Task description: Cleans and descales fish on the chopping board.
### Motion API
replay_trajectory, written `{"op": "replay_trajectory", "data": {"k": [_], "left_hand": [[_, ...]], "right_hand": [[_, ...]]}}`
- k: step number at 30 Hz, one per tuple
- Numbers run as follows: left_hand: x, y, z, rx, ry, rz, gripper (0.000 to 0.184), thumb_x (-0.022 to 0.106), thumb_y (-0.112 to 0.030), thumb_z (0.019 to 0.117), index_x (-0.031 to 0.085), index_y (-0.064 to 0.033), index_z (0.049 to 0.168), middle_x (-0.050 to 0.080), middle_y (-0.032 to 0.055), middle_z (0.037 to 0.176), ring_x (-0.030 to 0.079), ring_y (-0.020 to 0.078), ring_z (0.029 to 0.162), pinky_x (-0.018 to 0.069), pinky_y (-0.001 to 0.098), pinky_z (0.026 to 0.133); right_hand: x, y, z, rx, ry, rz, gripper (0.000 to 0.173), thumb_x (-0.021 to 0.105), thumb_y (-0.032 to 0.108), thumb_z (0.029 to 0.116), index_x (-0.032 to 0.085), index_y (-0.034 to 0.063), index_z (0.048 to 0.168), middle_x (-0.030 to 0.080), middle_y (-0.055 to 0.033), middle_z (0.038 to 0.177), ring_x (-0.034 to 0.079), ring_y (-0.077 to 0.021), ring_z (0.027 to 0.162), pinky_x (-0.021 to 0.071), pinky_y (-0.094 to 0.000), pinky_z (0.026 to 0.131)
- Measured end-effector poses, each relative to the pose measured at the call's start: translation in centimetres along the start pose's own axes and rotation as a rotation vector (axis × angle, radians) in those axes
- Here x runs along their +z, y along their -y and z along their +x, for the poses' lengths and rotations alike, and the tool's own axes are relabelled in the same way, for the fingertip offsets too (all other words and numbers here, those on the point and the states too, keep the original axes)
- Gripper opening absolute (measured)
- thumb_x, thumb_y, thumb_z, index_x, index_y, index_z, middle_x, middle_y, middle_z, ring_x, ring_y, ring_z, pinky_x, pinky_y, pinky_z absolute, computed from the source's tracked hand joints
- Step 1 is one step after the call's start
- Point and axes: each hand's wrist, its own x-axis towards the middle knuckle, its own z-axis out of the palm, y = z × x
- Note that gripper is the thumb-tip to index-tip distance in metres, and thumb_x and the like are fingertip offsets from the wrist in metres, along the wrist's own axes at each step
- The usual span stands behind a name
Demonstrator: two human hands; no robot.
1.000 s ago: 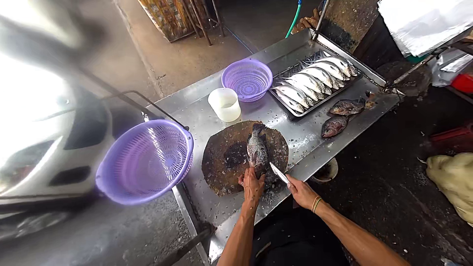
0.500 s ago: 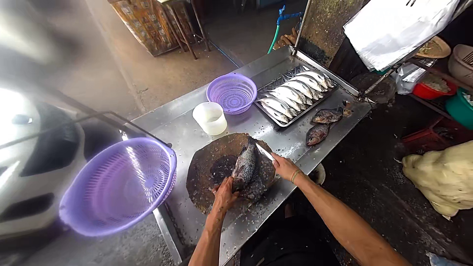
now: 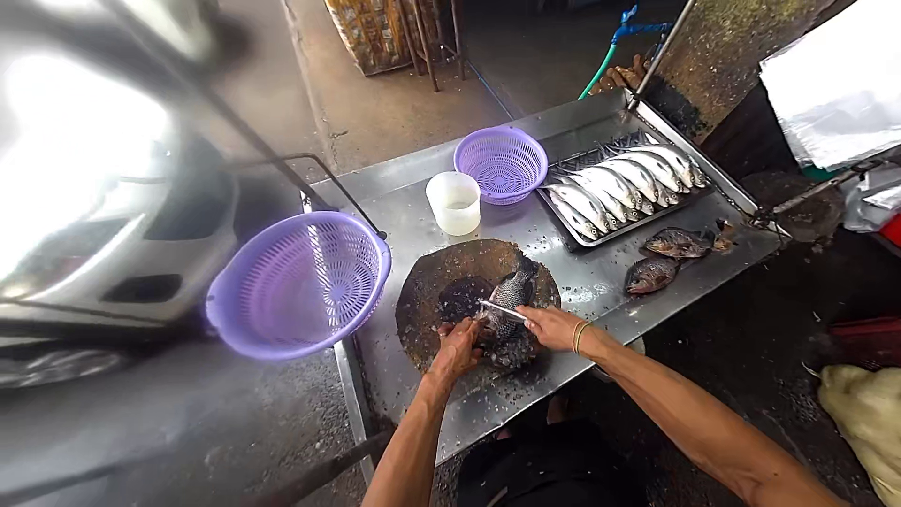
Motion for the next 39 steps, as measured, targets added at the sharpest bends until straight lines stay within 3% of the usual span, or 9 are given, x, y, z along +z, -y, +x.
{"op": "replay_trajectory", "data": {"k": [8,13,16,22,25,26,28,33,39], "left_hand": [[0.6,0.3,-0.2,0.033,-0.036,0.013,0.068,0.071,-0.019,0.0875,0.049,-0.0223,0.152,0.058,0.0115,0.146,0.054,0.0286,0.136,0.026,0.062,0.117],[1.3,-0.6,-0.1,-0.042,-0.075,-0.048,0.069,0.073,-0.018,0.0857,0.05,-0.019,0.151,0.055,0.0119,0.15,0.05,0.0306,0.141,0.0251,0.0648,0.117],[2.5,-2.2,-1.1,-0.084,-0.123,-0.05,0.069,0.074,-0.019,0.0854,0.051,-0.0151,0.15,0.057,0.0151,0.147,0.053,0.0326,0.136,0.0286,0.0638,0.116],[4.2,-4.5,-3.5,-0.265,-0.183,-0.353,0.082,0.083,-0.034,0.0747,0.049,-0.0036,0.143,0.069,0.0175,0.125,0.066,0.0326,0.117,0.0451,0.0573,0.106],[4.6,-4.4,-5.4,-0.4,-0.372,-1.168,0.078,0.084,-0.013,0.0685,0.044,-0.002,0.135,0.065,0.0158,0.11,0.068,0.02,0.089,0.0594,0.0358,0.076],[4.4,-4.7,-5.5,-0.456,-0.419,-1.47,0.071,0.075,-0.003,0.0791,0.04,-0.0045,0.141,0.063,0.016,0.105,0.063,0.0192,0.072,0.0561,0.0341,0.06],[3.6,-4.8,-4.8,-0.589,-0.455,-1.817,0.052,0.06,-0.009,0.0977,0.039,-0.0148,0.145,0.059,0.011,0.089,0.047,0.0145,0.049,0.0449,0.0306,0.042],[1.7,-2.5,-2.4,-0.745,-0.445,-1.823,0.035,0.057,-0.034,0.1039,0.052,-0.0172,0.134,0.058,0.0079,0.081,0.039,0.0118,0.044,0.0378,0.0275,0.037],[1.1,-1.2,-2.6,-0.773,-0.378,-1.74,0.024,0.062,-0.034,0.1014,0.06,-0.0109,0.108,0.057,0.0061,0.07,0.038,0.0115,0.041,0.0366,0.0273,0.036]], "right_hand": [[-0.5,-1.7,1.2,-0.017,-0.015,0.082,0.045,0.041,0.021,0.1093,0.048,0.0122,0.152,0.064,-0.024,0.134,0.061,-0.041,0.125,0.0448,-0.061,0.107],[8.2,-1.7,-3.0,0.128,-0.195,0.425,0.052,0.036,0.023,0.1108,0.034,0.0072,0.16,0.064,-0.0232,0.134,0.066,-0.0342,0.12,0.0487,-0.0511,0.108],[8.1,-2.0,-9.0,0.177,0.021,0.608,0.048,0.036,0.03,0.1117,0.04,0.0197,0.158,0.06,-0.0099,0.083,0.055,-0.0197,0.057,0.0496,-0.0383,0.055],[4.5,-5.4,-9.1,0.159,-0.432,0.842,0.052,0.036,0.027,0.1115,0.032,0.015,0.162,0.051,-0.0047,0.067,0.044,-0.016,0.043,0.043,-0.0346,0.04],[5.3,-4.6,-8.6,0.036,-0.419,0.567,0.051,0.038,0.026,0.1093,0.041,0.0116,0.158,0.068,-0.0141,0.093,0.064,-0.024,0.07,0.0562,-0.045,0.069],[5.3,-3.6,-8.0,0.003,-0.328,0.438,0.051,0.038,0.027,0.1095,0.041,0.0152,0.158,0.072,-0.0174,0.112,0.071,-0.0292,0.093,0.0561,-0.0506,0.09],[5.1,-1.8,-5.1,-0.015,-0.186,0.242,0.051,0.037,0.032,0.1098,0.039,0.0226,0.16,0.071,-0.0193,0.12,0.07,-0.0362,0.107,0.0513,-0.0581,0.099],[3.6,0.3,5.2,0.157,-0.253,0.374,0.051,0.036,0.026,0.1105,0.037,0.0125,0.16,0.062,-0.0224,0.138,0.061,-0.0387,0.127,0.0453,-0.0575,0.109],[5.3,3.4,0.1,-0.084,-0.065,0.266,0.049,0.038,0.026,0.1099,0.042,0.0138,0.157,0.067,-0.0217,0.128,0.065,-0.0368,0.119,0.0484,-0.0565,0.105]]}}
